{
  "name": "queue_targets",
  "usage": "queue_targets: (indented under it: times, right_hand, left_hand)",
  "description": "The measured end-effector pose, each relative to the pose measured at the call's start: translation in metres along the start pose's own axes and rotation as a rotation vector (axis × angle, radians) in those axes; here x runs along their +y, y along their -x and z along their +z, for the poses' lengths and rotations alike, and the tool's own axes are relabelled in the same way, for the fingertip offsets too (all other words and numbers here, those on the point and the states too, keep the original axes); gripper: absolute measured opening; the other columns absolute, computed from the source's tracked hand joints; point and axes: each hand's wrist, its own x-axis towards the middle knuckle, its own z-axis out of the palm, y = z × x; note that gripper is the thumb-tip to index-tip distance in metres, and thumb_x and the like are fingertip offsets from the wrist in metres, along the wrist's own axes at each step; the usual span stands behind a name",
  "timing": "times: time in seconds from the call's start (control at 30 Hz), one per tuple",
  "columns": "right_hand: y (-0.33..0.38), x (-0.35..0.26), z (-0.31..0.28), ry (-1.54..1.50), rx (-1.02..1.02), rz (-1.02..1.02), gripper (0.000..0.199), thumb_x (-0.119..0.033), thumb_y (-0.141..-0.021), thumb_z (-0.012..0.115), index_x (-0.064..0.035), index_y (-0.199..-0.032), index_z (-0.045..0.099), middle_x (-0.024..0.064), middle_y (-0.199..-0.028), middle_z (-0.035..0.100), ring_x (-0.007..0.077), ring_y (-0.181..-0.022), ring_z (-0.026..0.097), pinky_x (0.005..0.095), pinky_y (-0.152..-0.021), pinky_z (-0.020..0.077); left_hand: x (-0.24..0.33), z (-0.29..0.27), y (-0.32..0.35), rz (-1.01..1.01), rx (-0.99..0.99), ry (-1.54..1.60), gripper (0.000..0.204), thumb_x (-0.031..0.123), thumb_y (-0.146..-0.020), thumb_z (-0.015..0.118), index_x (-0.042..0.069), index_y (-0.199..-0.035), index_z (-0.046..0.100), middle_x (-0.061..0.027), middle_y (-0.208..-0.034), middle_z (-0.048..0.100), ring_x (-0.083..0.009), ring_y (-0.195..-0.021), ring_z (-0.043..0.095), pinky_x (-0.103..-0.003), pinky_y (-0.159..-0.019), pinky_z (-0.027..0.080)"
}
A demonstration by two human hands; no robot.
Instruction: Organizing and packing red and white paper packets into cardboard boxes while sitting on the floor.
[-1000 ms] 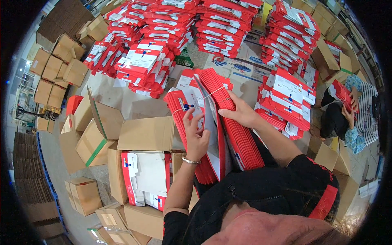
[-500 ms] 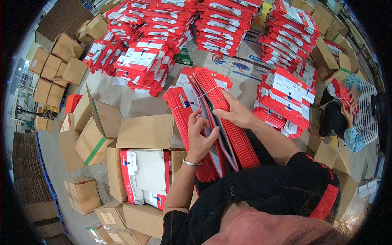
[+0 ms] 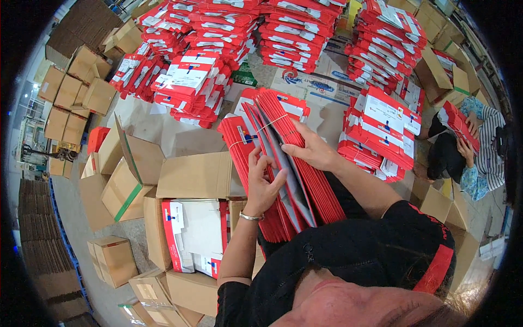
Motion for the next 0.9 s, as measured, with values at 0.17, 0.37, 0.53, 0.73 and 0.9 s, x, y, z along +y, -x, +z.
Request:
queue_targets:
  times: [0.17,0.37,0.53,0.73,0.9]
  right_hand:
    - [-0.001,0.008,0.005,0.000,0.010,-0.055,0.085,-0.044,-0.085,0.064,0.0046,-0.142,0.026,0.0265,-0.140,0.037,0.0332,-0.133,0.035,0.0391,-0.111,0.0260]
    - [-0.001,0.012,0.009,-0.042,0.010,-0.074,0.083,-0.043,-0.086,0.064,0.0046,-0.142,0.027,0.0260,-0.140,0.037,0.0327,-0.132,0.036,0.0395,-0.110,0.0268]
    - [0.000,0.008,0.002,-0.039,0.005,-0.083,0.081,-0.042,-0.086,0.063,0.0051,-0.142,0.028,0.0254,-0.140,0.037,0.0321,-0.131,0.036,0.0393,-0.110,0.0274]
    - [-0.001,0.014,0.009,-0.013,0.036,-0.106,0.079,-0.042,-0.087,0.062,0.0058,-0.141,0.028,0.0253,-0.139,0.038,0.0330,-0.131,0.037,0.0390,-0.110,0.0277]
    - [0.001,0.009,0.008,-0.032,0.022,-0.089,0.079,-0.041,-0.087,0.061,0.0060,-0.141,0.028,0.0253,-0.138,0.039,0.0330,-0.130,0.038,0.0387,-0.109,0.0283]
  left_hand:
    - [0.005,0.008,0.003,-0.081,0.160,0.555,0.015,0.006,-0.076,0.063,0.002,-0.084,0.050,-0.0225,-0.120,0.044,-0.0380,-0.127,0.036,-0.044,-0.098,0.036]
    - [0.015,0.001,-0.001,0.015,-0.059,-0.170,0.028,0.017,-0.076,0.072,0.003,-0.083,0.049,-0.0220,-0.123,0.041,-0.0393,-0.124,0.037,-0.046,-0.099,0.035]
    - [0.006,0.001,0.001,-0.055,-0.008,0.143,0.022,0.008,-0.074,0.067,0.003,-0.083,0.048,-0.0211,-0.128,0.039,-0.0353,-0.122,0.039,-0.042,-0.097,0.038]
    - [0.008,0.004,0.001,0.093,0.005,-0.198,0.018,0.006,-0.075,0.065,0.005,-0.085,0.050,-0.0243,-0.133,0.038,-0.0392,-0.131,0.033,-0.043,-0.101,0.036]
    - [0.017,0.003,-0.002,0.041,-0.017,-0.261,0.037,0.021,-0.071,0.079,0.005,-0.084,0.049,-0.0259,-0.130,0.038,-0.0407,-0.130,0.033,-0.044,-0.101,0.035]
